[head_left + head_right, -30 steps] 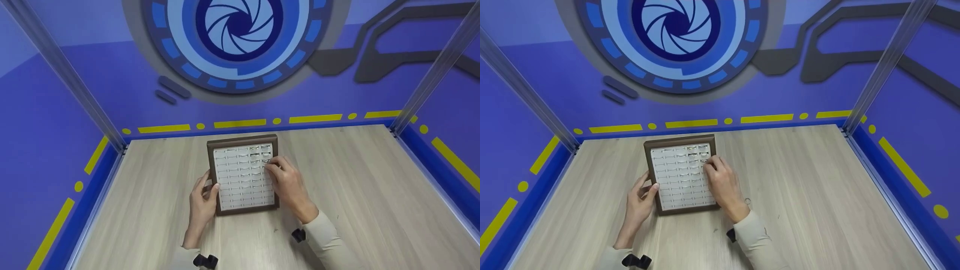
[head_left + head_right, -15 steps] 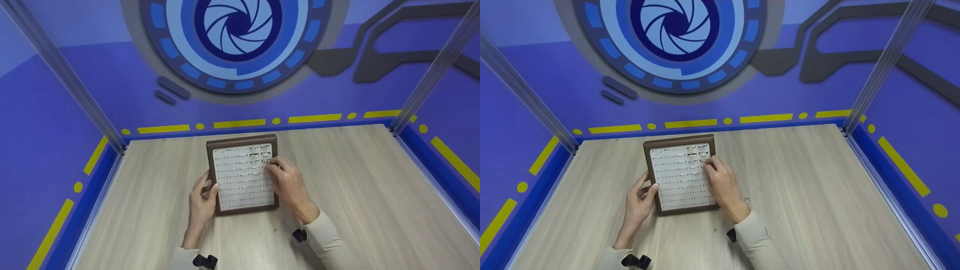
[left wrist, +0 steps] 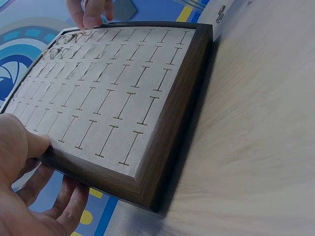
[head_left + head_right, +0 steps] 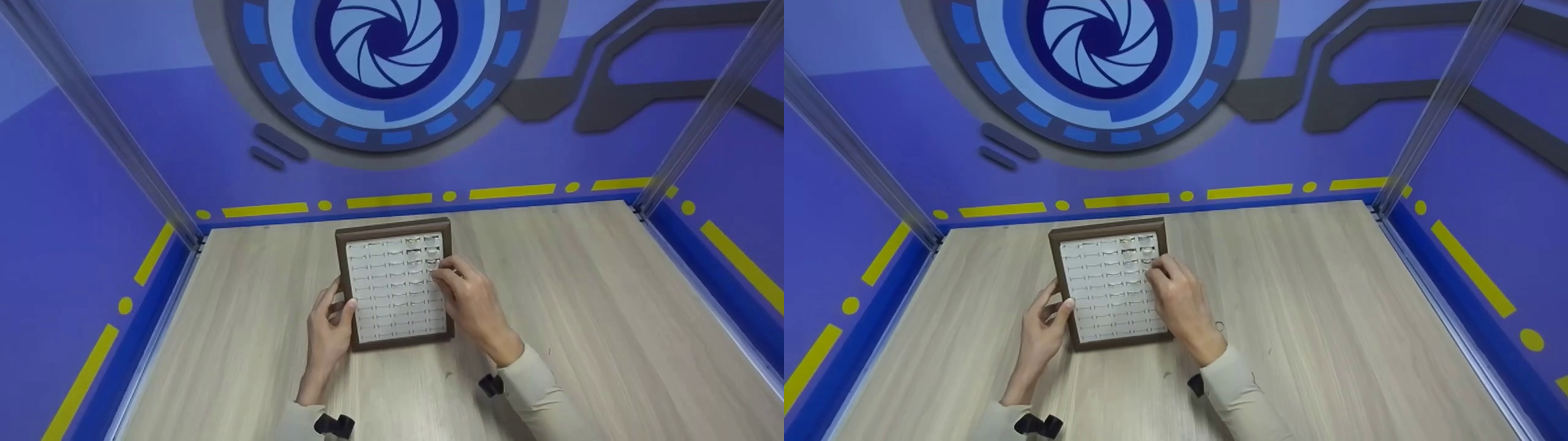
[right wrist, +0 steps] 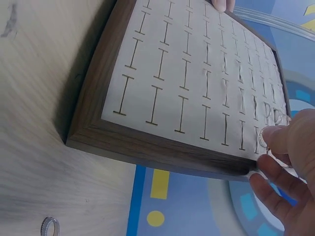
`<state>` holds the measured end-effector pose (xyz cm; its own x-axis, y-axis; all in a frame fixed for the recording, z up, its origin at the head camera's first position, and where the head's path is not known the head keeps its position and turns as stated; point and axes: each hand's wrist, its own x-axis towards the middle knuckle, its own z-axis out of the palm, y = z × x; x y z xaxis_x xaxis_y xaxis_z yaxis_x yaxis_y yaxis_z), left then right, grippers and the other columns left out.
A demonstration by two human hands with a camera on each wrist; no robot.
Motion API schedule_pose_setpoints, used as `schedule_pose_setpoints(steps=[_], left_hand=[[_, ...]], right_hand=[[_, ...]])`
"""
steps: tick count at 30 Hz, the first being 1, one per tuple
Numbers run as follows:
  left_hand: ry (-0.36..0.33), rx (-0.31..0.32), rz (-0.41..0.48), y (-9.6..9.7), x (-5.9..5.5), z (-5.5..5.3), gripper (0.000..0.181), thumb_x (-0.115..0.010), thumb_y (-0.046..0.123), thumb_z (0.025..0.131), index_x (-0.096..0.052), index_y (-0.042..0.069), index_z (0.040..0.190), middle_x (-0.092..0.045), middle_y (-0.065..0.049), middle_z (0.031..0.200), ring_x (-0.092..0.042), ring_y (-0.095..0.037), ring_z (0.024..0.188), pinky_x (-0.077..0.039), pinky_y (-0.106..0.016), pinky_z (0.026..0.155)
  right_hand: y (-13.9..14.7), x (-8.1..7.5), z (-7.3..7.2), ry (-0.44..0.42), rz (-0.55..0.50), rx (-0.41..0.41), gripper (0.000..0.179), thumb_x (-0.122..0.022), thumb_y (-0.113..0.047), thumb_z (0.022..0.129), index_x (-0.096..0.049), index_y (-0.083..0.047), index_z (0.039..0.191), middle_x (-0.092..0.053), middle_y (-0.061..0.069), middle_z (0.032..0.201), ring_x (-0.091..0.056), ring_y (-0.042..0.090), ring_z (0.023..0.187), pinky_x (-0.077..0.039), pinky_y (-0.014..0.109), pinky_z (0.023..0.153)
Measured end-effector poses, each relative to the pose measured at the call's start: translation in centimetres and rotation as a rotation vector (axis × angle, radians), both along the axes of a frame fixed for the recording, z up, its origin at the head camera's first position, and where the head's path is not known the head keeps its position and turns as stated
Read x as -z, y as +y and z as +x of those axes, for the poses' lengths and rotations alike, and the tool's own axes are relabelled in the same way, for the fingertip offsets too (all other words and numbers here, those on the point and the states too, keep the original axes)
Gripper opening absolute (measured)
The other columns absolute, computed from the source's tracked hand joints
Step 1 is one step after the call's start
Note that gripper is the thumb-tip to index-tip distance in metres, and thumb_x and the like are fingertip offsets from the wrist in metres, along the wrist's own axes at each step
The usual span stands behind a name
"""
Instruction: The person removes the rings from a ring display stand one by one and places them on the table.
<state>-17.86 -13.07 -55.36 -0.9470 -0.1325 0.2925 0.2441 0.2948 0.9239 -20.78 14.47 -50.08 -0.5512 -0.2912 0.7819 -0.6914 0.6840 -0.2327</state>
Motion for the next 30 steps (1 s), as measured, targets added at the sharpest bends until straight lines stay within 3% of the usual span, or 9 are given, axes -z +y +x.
schedule_pose_setpoints(steps=[14, 30], left_hand=[[0.006, -0.011, 0.012, 0.0, -0.3, -0.2, 0.056, -0.069, 0.007, 0.104, -0.052, 0.01, 0.158, -0.065, -0.015, 0.136, -0.071, -0.034, 0.11, -0.062, -0.049, 0.097], [0.013, -0.018, 0.014, 0.2, 0.0, 0.0, 0.056, -0.069, 0.004, 0.103, -0.053, 0.008, 0.157, -0.064, -0.016, 0.139, -0.072, -0.033, 0.11, -0.062, -0.045, 0.095]], right_hand=[[0.3, -1.0, 0.8, 0.044, 0.021, -0.02, 0.016, -0.084, 0.006, 0.087, -0.079, -0.004, 0.098, -0.07, 0.007, 0.102, -0.069, 0.023, 0.09, -0.063, 0.031, 0.073], [3.1, -0.6, 1.8, -0.049, -0.029, -0.11, 0.017, -0.087, 0.006, 0.084, -0.08, -0.006, 0.094, -0.069, 0.002, 0.1, -0.069, 0.015, 0.087, -0.06, 0.025, 0.075]])
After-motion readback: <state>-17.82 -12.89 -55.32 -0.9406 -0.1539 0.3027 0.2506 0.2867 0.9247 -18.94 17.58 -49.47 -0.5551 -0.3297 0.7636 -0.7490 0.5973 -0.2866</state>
